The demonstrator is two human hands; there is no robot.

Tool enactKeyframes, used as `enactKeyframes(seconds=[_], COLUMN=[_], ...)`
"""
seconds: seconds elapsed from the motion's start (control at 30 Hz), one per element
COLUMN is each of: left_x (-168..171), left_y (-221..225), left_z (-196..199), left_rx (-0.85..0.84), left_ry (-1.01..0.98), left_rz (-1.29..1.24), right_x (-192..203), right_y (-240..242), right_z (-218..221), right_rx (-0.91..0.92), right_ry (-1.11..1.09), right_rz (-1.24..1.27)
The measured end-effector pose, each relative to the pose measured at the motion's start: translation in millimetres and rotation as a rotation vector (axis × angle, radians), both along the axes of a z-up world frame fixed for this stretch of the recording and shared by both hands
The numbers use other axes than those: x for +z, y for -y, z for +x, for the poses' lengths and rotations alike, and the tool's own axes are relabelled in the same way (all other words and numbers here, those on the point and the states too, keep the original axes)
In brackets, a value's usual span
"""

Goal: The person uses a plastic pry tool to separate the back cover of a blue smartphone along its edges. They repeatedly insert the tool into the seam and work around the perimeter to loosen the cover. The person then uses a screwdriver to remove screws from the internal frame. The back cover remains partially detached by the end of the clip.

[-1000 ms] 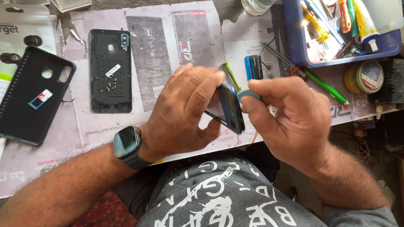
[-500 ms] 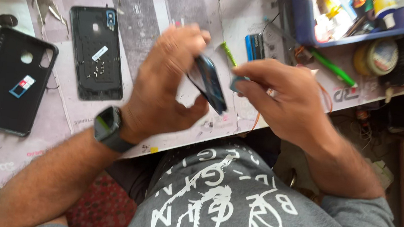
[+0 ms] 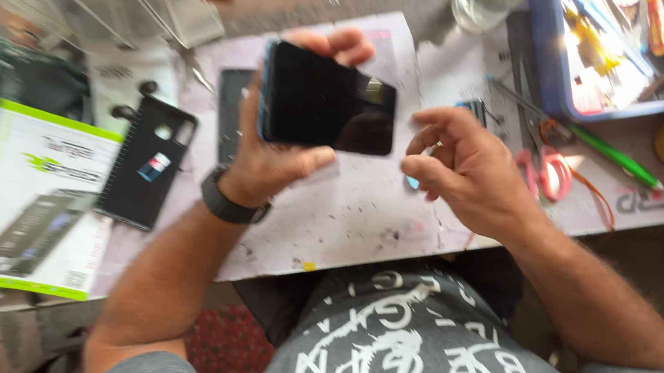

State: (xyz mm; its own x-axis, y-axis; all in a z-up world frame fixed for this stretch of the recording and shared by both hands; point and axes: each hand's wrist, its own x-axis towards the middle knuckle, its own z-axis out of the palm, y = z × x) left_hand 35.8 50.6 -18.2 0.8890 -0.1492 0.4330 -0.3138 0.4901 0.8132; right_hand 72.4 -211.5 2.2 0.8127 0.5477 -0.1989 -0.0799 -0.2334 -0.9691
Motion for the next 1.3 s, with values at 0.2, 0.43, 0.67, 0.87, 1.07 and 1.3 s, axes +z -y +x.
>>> enactKeyframes(seconds=[0.2, 0.43, 0.67, 0.87, 1.07, 1.3], left_x=[2.9, -1.3, -6.3, -5.2, -6.2, -0.6], left_y=[8.2, 11.5, 9.7, 5.5, 10.0, -13.4], left_z=[0.1, 2.8, 3.9, -0.9, -1.1, 13.8], left_rx=[-0.092, -0.116, -0.102, -0.054, 0.032, -0.294], left_ry=[-0.088, -0.143, -0.152, -0.099, -0.092, -0.210], left_rz=[-0.142, -0.180, -0.155, -0.010, 0.098, -0.129], right_x=[-14.4, -22.9, -23.5, -24.7, -33.6, -27.6], right_y=[-5.4, -11.1, -3.9, -3.6, -1.0, 10.4], right_z=[11.3, 15.5, 19.2, 21.3, 27.7, 36.7], right_rx=[0.053, -0.008, -0.002, -0.019, -0.024, -0.002], right_ry=[-0.457, -0.521, -0.511, -0.549, -0.609, -0.559], right_rz=[0.511, 0.646, 0.704, 0.684, 0.681, 0.744])
